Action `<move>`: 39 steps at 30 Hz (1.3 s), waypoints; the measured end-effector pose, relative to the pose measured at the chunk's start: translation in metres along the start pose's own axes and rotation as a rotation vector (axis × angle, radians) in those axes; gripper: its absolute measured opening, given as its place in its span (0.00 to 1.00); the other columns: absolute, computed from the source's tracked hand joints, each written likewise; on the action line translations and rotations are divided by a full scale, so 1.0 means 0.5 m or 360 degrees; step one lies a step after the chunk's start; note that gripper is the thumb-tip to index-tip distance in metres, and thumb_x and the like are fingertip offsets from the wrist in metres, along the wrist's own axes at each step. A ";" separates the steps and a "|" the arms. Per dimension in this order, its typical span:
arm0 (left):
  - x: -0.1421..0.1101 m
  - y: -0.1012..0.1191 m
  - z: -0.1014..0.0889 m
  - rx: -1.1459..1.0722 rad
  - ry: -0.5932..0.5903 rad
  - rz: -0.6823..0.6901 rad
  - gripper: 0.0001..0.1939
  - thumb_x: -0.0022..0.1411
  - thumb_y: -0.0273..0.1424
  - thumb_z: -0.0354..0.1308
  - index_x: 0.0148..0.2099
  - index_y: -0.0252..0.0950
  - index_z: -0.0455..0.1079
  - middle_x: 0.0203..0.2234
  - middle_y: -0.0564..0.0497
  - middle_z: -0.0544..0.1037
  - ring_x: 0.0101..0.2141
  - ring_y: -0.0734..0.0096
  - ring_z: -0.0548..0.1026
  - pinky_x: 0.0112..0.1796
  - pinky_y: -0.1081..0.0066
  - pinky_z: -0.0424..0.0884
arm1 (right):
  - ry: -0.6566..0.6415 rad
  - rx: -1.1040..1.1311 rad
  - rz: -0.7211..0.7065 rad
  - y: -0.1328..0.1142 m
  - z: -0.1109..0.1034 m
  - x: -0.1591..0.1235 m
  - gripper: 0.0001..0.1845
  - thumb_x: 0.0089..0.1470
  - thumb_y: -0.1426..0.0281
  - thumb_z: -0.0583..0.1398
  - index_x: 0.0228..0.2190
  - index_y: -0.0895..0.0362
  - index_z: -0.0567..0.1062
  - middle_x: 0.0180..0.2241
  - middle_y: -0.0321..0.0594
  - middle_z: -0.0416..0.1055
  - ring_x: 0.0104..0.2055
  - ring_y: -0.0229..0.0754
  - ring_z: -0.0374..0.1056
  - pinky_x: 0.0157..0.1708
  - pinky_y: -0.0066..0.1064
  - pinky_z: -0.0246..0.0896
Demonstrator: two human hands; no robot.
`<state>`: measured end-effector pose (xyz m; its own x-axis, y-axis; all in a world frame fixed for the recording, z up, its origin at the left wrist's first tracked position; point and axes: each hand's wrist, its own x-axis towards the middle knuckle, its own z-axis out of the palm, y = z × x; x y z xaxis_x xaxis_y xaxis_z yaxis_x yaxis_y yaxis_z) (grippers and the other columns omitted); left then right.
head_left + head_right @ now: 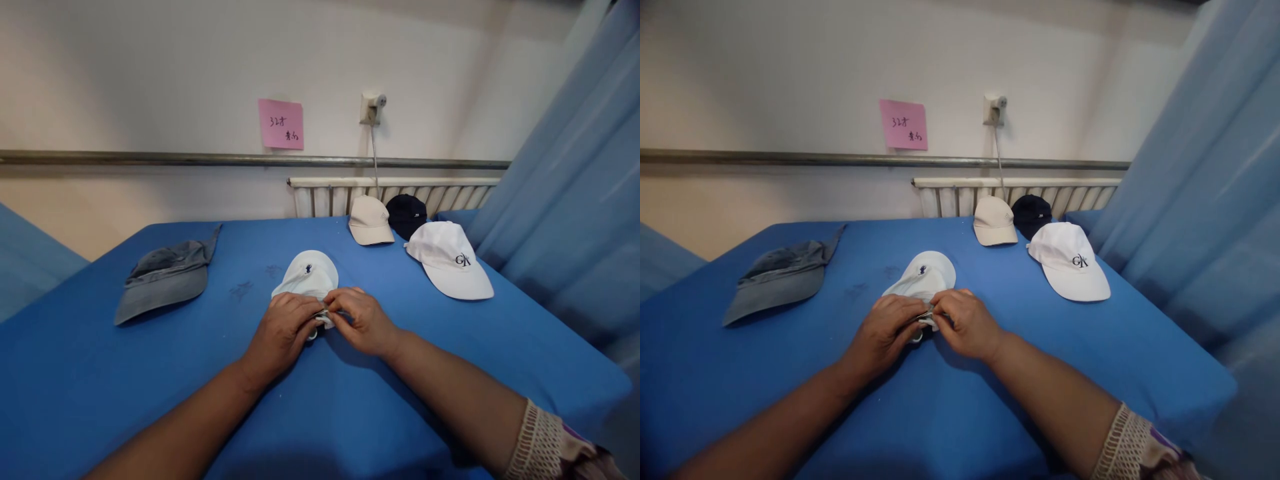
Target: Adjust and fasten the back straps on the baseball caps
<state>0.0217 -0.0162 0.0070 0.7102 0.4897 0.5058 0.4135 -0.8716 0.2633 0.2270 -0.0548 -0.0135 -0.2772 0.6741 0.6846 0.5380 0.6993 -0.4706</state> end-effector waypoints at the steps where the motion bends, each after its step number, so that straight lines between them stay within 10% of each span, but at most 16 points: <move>1: -0.001 -0.001 -0.001 0.0006 0.0011 0.0007 0.11 0.67 0.30 0.53 0.51 0.39 0.69 0.44 0.49 0.78 0.44 0.64 0.72 0.49 0.61 0.62 | -0.0026 -0.0002 -0.0019 -0.002 -0.003 0.001 0.05 0.57 0.76 0.57 0.35 0.54 0.69 0.42 0.43 0.75 0.45 0.43 0.71 0.47 0.38 0.62; 16: 0.000 -0.003 -0.016 -0.0083 -0.0054 0.0013 0.11 0.66 0.30 0.55 0.50 0.41 0.70 0.42 0.49 0.79 0.44 0.64 0.72 0.50 0.61 0.63 | -0.0407 -0.0127 0.0032 0.011 -0.019 0.006 0.15 0.56 0.64 0.64 0.43 0.54 0.69 0.42 0.41 0.74 0.46 0.46 0.68 0.49 0.40 0.57; 21: -0.011 0.038 -0.023 -0.0103 0.0148 -0.0236 0.19 0.61 0.33 0.59 0.53 0.37 0.65 0.46 0.45 0.76 0.46 0.61 0.72 0.49 0.61 0.66 | -0.0446 -0.0269 0.0021 0.013 -0.006 0.001 0.08 0.54 0.69 0.64 0.36 0.56 0.70 0.36 0.39 0.73 0.41 0.44 0.66 0.45 0.38 0.56; 24: -0.024 0.063 -0.032 -0.0142 0.0304 -0.0543 0.06 0.60 0.33 0.59 0.38 0.37 0.68 0.30 0.52 0.75 0.31 0.68 0.73 0.36 0.69 0.68 | -0.0334 -0.0304 0.0021 0.010 0.002 0.000 0.08 0.55 0.68 0.63 0.36 0.56 0.69 0.34 0.40 0.72 0.41 0.45 0.65 0.42 0.37 0.56; 28: -0.034 0.074 -0.030 -0.0465 0.0220 -0.0895 0.13 0.61 0.36 0.56 0.25 0.37 0.67 0.18 0.56 0.69 0.21 0.74 0.66 0.26 0.72 0.63 | -0.0060 -0.0409 0.0088 0.007 0.015 0.003 0.05 0.58 0.68 0.60 0.34 0.56 0.69 0.33 0.42 0.71 0.39 0.46 0.64 0.40 0.37 0.57; 39: -0.017 0.053 0.000 -0.1903 0.0453 -0.1482 0.28 0.53 0.32 0.65 0.57 0.37 0.67 0.51 0.43 0.76 0.50 0.61 0.74 0.48 0.65 0.68 | -0.0131 -0.0548 0.0006 -0.006 0.042 0.010 0.02 0.58 0.73 0.57 0.34 0.56 0.71 0.34 0.43 0.71 0.43 0.48 0.64 0.42 0.38 0.56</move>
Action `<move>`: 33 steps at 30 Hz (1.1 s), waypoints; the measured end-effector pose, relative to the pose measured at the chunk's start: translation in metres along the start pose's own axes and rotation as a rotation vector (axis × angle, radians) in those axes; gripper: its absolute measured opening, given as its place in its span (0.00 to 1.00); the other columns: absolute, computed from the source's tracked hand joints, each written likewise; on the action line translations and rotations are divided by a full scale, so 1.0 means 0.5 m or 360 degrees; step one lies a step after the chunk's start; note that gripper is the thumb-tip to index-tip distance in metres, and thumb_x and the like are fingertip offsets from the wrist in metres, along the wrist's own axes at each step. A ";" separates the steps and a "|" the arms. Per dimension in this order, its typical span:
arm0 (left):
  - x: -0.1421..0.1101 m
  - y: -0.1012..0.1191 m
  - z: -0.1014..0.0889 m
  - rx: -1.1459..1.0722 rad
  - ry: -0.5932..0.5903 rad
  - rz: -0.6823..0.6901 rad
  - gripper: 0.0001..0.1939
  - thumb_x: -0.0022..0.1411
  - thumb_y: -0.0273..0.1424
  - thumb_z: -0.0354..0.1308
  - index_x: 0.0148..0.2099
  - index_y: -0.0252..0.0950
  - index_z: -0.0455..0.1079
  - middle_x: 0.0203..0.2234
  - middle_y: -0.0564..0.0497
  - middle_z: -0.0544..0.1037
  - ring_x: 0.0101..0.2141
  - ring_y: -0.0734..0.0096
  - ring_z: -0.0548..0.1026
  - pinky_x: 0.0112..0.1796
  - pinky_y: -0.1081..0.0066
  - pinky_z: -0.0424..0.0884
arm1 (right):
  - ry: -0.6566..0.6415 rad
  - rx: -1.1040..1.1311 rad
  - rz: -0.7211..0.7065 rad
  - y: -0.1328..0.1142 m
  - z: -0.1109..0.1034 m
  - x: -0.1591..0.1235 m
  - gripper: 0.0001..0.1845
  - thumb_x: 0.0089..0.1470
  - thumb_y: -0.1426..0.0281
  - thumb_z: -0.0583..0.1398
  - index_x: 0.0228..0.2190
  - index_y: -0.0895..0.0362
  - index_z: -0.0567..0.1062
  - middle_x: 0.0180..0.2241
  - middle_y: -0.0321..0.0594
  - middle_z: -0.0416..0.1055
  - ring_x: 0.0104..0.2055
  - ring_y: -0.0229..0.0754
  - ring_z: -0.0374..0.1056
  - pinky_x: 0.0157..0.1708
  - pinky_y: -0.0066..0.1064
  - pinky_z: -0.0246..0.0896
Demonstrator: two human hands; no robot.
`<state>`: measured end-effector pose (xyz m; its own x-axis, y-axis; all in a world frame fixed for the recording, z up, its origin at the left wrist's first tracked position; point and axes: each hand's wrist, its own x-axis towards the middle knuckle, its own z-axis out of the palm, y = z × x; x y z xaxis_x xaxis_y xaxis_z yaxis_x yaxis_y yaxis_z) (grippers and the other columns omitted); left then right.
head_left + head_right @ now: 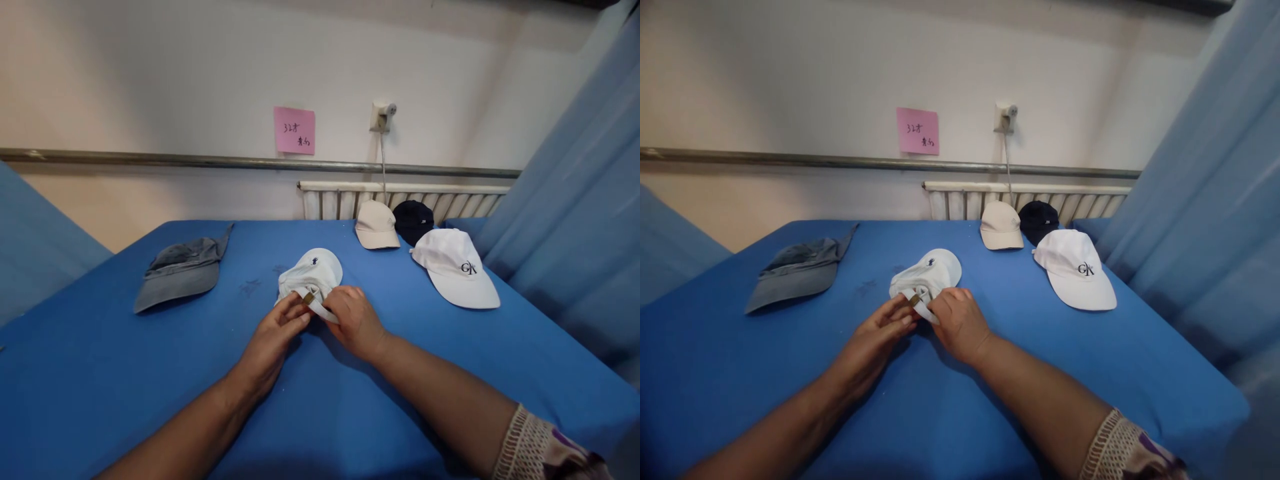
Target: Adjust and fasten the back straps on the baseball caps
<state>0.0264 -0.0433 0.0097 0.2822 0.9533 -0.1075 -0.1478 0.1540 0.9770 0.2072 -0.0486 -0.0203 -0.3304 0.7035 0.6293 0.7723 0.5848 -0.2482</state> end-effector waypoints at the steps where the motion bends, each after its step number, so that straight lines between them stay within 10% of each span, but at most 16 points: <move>1: 0.001 -0.001 -0.002 -0.0038 -0.0003 0.0025 0.30 0.53 0.31 0.65 0.58 0.38 0.65 0.53 0.43 0.75 0.51 0.61 0.74 0.49 0.64 0.67 | -0.0005 0.0004 -0.0004 -0.001 0.003 0.001 0.04 0.57 0.75 0.57 0.35 0.57 0.71 0.34 0.43 0.71 0.43 0.48 0.64 0.43 0.38 0.56; 15: 0.011 0.015 -0.026 -0.0295 0.0187 -0.0209 0.11 0.49 0.29 0.69 0.36 0.35 0.74 0.33 0.50 0.80 0.34 0.71 0.77 0.40 0.71 0.71 | -0.0083 -0.0081 -0.0009 -0.008 0.034 0.003 0.13 0.49 0.81 0.59 0.38 0.57 0.71 0.37 0.45 0.71 0.46 0.50 0.63 0.44 0.40 0.56; 25: 0.023 -0.003 -0.048 -0.0343 0.0060 -0.0396 0.10 0.54 0.33 0.68 0.36 0.34 0.74 0.30 0.51 0.79 0.32 0.72 0.77 0.40 0.72 0.71 | -0.0066 0.0129 0.0151 -0.062 0.016 0.002 0.15 0.58 0.64 0.59 0.44 0.58 0.68 0.40 0.48 0.72 0.42 0.51 0.66 0.42 0.42 0.59; 33: 0.017 -0.001 -0.043 -0.0458 -0.0003 -0.0475 0.07 0.56 0.30 0.66 0.34 0.33 0.72 0.29 0.50 0.79 0.32 0.72 0.78 0.42 0.70 0.72 | 0.0003 0.0189 0.0104 -0.052 0.022 0.002 0.11 0.63 0.71 0.54 0.47 0.55 0.70 0.44 0.46 0.74 0.45 0.47 0.69 0.43 0.39 0.61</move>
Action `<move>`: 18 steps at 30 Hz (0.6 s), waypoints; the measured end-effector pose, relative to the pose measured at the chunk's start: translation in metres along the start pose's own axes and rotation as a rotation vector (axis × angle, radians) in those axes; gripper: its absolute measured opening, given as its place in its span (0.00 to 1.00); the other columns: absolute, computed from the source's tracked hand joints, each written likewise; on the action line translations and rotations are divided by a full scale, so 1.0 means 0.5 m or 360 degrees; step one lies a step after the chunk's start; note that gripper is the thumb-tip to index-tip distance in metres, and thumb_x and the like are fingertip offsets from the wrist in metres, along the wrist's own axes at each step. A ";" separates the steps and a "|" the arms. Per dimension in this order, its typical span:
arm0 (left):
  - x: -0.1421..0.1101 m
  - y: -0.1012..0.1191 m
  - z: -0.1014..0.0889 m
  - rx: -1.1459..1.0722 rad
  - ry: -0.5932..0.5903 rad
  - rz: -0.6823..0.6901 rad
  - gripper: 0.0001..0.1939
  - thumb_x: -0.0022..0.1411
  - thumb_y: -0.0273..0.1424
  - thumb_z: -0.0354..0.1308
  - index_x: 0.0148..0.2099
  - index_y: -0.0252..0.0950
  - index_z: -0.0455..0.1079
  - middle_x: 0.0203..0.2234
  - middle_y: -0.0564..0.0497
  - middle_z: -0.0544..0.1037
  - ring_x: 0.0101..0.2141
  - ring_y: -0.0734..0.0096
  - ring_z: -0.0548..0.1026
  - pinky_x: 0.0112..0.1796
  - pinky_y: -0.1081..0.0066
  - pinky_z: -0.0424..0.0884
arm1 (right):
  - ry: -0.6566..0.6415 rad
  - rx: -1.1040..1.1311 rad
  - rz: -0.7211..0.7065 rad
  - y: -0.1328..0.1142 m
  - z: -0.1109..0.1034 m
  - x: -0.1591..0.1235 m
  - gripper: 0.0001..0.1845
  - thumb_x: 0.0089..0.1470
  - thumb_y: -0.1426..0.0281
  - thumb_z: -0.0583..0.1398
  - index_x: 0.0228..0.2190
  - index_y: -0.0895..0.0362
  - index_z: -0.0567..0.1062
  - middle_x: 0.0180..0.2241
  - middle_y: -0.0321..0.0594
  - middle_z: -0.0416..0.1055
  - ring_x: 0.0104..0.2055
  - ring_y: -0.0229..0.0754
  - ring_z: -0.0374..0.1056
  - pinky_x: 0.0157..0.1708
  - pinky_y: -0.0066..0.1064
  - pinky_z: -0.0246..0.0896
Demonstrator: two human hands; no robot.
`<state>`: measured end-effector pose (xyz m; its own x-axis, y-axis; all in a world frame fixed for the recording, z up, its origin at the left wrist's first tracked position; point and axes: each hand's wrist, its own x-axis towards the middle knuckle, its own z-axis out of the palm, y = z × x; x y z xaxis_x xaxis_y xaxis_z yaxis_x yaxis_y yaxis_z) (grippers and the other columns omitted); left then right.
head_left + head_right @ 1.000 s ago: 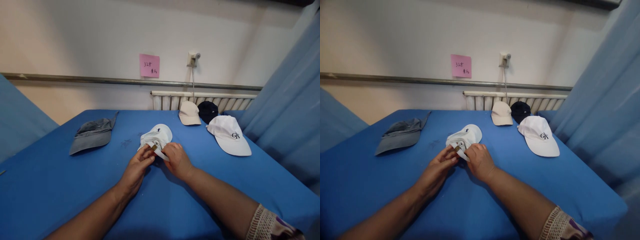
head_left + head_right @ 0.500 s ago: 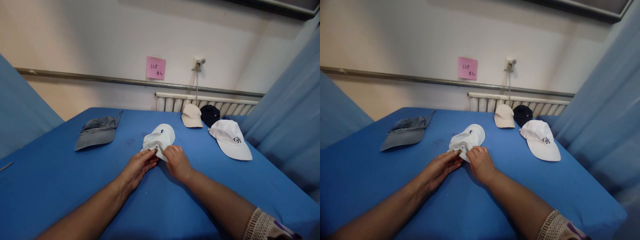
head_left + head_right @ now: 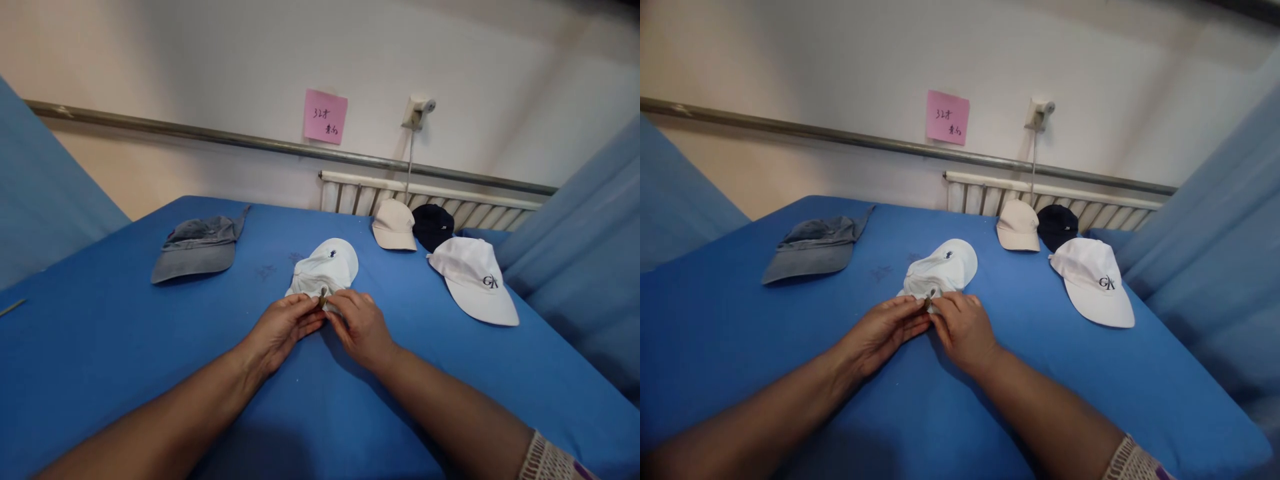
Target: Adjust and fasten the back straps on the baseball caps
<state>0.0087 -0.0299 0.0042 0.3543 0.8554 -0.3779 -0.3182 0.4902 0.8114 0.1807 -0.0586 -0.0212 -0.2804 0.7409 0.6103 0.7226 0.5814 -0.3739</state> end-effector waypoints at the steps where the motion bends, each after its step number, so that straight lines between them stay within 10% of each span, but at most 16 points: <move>1: -0.002 0.000 0.002 -0.0024 0.0000 -0.0024 0.07 0.56 0.29 0.66 0.35 0.32 0.72 0.30 0.50 0.79 0.33 0.71 0.78 0.43 0.69 0.72 | -0.0001 -0.0007 -0.0007 0.002 -0.001 0.000 0.10 0.62 0.72 0.55 0.46 0.55 0.70 0.43 0.46 0.74 0.45 0.47 0.69 0.43 0.39 0.61; 18: -0.007 -0.012 0.012 -0.0104 0.0075 -0.0074 0.05 0.60 0.27 0.62 0.39 0.30 0.73 0.33 0.45 0.80 0.34 0.68 0.79 0.44 0.66 0.74 | -0.0034 -0.0292 -0.0249 0.008 -0.005 -0.009 0.16 0.63 0.73 0.54 0.51 0.58 0.69 0.44 0.48 0.75 0.44 0.46 0.71 0.41 0.37 0.64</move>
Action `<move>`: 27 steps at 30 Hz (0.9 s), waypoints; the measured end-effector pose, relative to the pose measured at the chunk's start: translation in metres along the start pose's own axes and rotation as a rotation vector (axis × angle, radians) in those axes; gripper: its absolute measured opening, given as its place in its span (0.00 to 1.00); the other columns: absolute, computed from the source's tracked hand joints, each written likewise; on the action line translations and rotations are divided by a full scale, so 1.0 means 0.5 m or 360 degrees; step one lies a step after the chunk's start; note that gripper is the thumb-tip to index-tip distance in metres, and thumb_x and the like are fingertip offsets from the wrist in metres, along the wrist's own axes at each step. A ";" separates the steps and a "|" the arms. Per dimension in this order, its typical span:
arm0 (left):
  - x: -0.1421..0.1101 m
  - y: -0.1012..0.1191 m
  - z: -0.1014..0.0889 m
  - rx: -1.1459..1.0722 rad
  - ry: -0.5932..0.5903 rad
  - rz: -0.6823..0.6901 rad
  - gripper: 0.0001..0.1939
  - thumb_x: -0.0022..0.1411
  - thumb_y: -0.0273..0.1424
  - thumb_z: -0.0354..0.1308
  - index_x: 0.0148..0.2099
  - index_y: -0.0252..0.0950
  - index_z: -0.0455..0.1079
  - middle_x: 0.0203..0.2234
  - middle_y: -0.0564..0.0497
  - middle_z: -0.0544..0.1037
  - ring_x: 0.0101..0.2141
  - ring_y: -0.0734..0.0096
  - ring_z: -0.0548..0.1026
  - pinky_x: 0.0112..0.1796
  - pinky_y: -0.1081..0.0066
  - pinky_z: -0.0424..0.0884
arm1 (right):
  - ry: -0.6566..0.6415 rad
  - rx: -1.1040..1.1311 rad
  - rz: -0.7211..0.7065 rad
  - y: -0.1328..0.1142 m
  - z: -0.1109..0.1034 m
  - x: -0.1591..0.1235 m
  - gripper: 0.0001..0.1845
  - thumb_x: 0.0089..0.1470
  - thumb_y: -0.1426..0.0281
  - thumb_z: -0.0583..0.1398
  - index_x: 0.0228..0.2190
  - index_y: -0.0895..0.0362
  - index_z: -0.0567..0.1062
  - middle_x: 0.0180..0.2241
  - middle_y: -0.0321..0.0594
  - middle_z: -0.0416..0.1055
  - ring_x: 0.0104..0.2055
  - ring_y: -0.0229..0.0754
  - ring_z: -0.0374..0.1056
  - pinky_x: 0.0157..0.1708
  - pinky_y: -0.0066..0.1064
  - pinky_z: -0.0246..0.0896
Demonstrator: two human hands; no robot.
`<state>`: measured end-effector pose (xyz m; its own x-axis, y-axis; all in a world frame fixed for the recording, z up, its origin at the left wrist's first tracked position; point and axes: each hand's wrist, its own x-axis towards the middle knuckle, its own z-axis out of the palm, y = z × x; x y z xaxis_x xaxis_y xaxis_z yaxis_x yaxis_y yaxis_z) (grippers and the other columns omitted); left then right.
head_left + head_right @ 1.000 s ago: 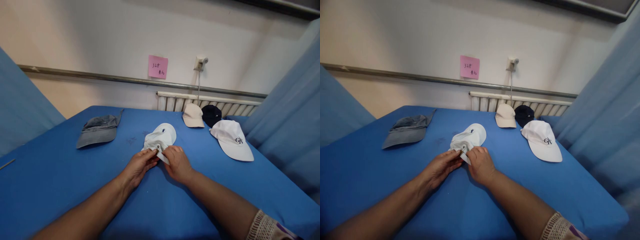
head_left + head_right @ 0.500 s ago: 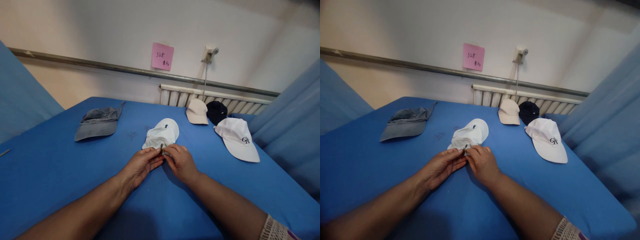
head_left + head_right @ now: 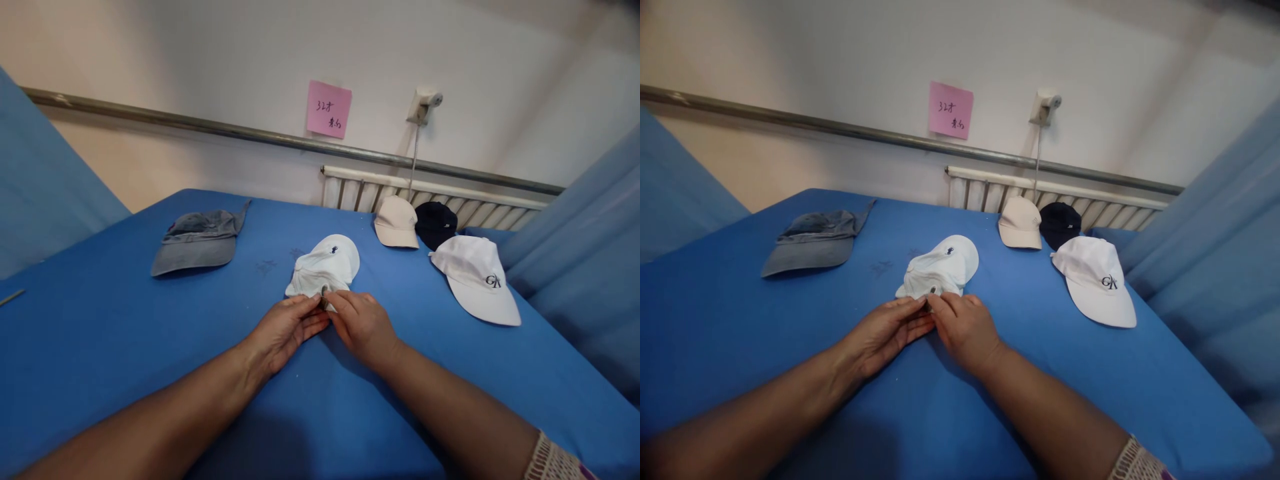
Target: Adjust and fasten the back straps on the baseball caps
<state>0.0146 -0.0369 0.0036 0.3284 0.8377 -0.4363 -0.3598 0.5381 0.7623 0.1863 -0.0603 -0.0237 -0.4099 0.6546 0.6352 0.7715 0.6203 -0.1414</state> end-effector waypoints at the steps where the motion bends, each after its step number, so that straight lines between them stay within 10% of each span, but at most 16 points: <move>1: 0.000 -0.001 0.000 0.0000 0.0005 -0.0003 0.05 0.60 0.27 0.62 0.38 0.30 0.73 0.33 0.45 0.80 0.34 0.68 0.79 0.44 0.66 0.74 | 0.0005 -0.0001 -0.0014 0.001 0.000 0.000 0.16 0.63 0.74 0.54 0.52 0.58 0.69 0.45 0.47 0.75 0.44 0.45 0.71 0.41 0.37 0.64; 27: 0.009 -0.008 0.012 -0.0148 -0.0011 0.0046 0.05 0.57 0.20 0.63 0.37 0.32 0.73 0.31 0.49 0.79 0.34 0.69 0.79 0.45 0.67 0.76 | 0.0128 0.0479 0.0241 0.015 0.001 -0.008 0.10 0.59 0.76 0.56 0.44 0.57 0.68 0.43 0.48 0.72 0.46 0.46 0.69 0.44 0.39 0.68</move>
<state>0.0226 -0.0358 0.0013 0.3223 0.8527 -0.4111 -0.4486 0.5200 0.7269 0.1934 -0.0582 -0.0274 -0.2525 0.7204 0.6460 0.6378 0.6260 -0.4487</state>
